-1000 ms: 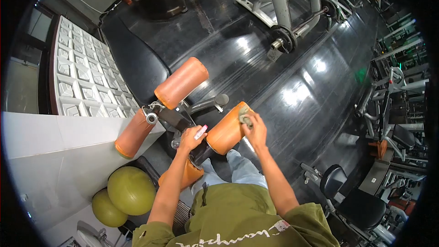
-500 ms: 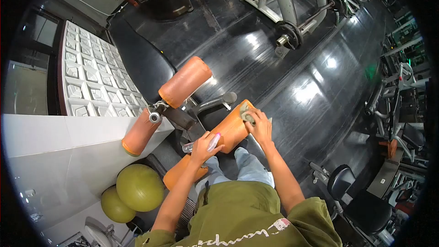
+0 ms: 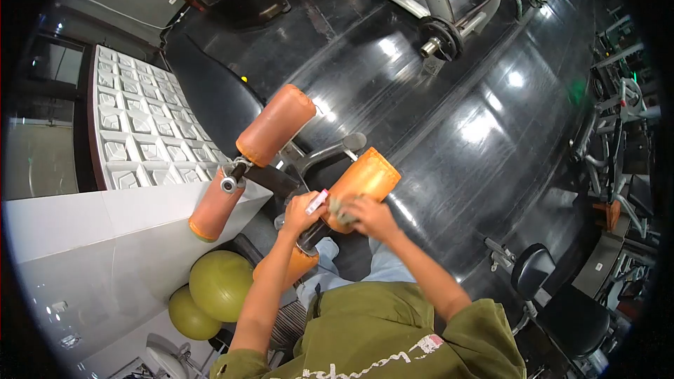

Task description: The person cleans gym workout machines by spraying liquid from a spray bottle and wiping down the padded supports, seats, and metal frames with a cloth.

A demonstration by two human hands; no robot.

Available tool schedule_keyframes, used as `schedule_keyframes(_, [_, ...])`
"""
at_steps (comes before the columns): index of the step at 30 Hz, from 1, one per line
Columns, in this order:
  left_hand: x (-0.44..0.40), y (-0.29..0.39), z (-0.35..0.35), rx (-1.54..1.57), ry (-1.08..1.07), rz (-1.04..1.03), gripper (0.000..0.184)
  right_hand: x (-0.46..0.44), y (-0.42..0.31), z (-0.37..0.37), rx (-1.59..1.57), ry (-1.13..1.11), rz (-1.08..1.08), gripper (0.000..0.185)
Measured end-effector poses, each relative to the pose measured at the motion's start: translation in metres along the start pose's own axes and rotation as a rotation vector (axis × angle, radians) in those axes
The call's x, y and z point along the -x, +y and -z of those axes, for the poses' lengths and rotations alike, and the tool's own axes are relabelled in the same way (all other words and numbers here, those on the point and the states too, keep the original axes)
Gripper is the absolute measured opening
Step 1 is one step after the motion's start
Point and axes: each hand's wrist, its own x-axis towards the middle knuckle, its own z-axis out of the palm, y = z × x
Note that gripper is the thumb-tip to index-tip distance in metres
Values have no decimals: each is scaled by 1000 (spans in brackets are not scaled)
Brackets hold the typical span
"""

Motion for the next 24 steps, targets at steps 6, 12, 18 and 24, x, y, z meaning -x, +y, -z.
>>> schedule_keyframes(6, [-3,-10,-5,-99,49,77,36,-29,21,36,45,215,-273,38])
schedule_keyframes(12, [-7,-12,-13,-134,108,106,30,-13,-45,-22,-83,78,-178,39])
schedule_keyframes(18, [-2,-7,-8,-162,139,34,27,-18,0,21,4,85,-318,38])
schedule_keyframes(24, [24,23,6,-194,10,-64,42,-26,6,34,36,410,-522,37])
